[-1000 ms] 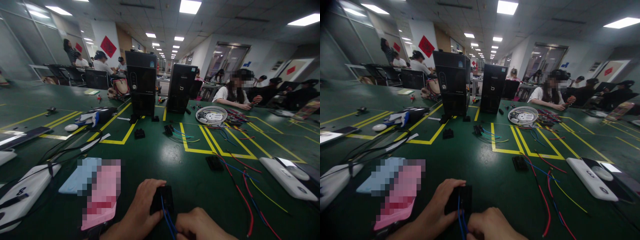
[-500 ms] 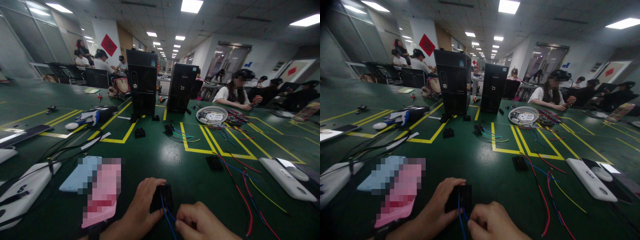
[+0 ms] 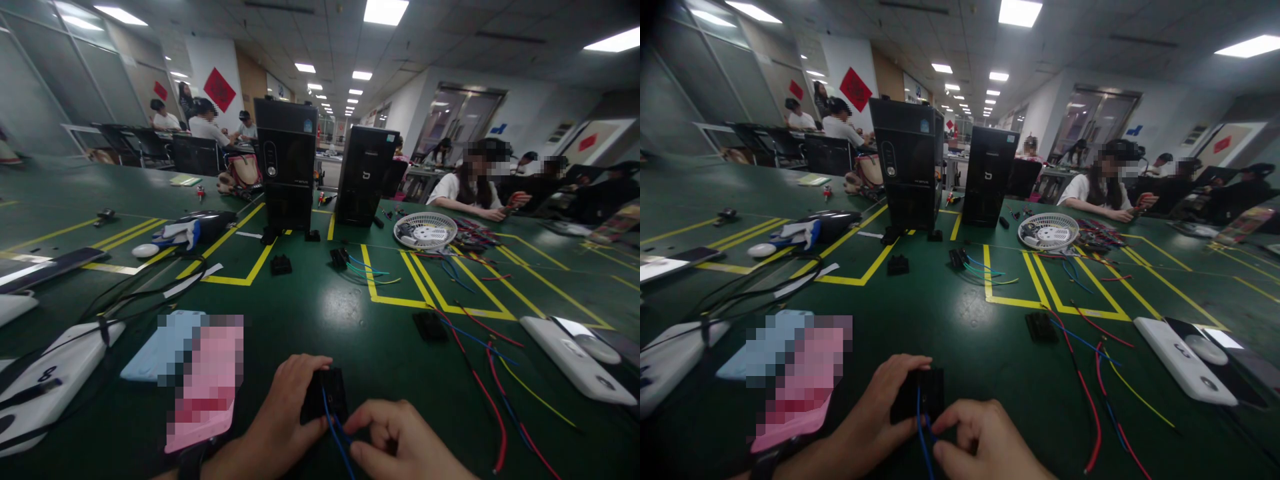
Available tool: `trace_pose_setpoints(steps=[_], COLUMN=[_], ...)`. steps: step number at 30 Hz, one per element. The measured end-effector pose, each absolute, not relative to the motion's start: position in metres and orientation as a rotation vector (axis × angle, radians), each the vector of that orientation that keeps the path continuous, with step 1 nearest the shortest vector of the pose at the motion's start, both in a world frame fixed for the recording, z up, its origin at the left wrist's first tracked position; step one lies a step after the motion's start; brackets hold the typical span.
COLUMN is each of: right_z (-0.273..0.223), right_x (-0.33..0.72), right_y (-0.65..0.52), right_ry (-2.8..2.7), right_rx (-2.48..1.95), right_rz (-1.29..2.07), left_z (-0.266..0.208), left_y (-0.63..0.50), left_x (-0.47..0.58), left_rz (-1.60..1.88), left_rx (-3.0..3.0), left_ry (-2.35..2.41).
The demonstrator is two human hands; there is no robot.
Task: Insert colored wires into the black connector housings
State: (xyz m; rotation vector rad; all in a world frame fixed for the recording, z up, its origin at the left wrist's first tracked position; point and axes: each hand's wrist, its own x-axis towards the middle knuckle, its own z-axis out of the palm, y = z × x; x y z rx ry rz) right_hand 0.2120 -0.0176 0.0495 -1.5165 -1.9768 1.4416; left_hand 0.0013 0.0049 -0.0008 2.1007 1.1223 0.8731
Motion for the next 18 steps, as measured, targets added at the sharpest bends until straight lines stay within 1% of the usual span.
trace_pose_setpoints(steps=[2,4,11,18], right_z=[0.0533,0.0562,0.0526,0.0563], right_x=[0.2124,0.2136,0.2178,0.2158], right_y=[-0.0168,-0.0167,-0.0211,-0.0207], right_ry=[-1.871,-1.837,-2.145,-2.22], right_rx=[-1.512,-1.516,-1.503,-1.559], right_rz=[1.573,1.633,1.208,1.127], left_z=[-0.0012,-0.001,-0.0001,-0.0026], left_y=[0.005,0.0046,0.0016,0.003], left_x=[0.001,0.0009,0.0017,0.0028], left_rz=[0.871,0.866,0.87,0.887], left_rx=[2.107,2.105,2.11,2.109], left_ry=[1.124,1.128,1.125,1.117])
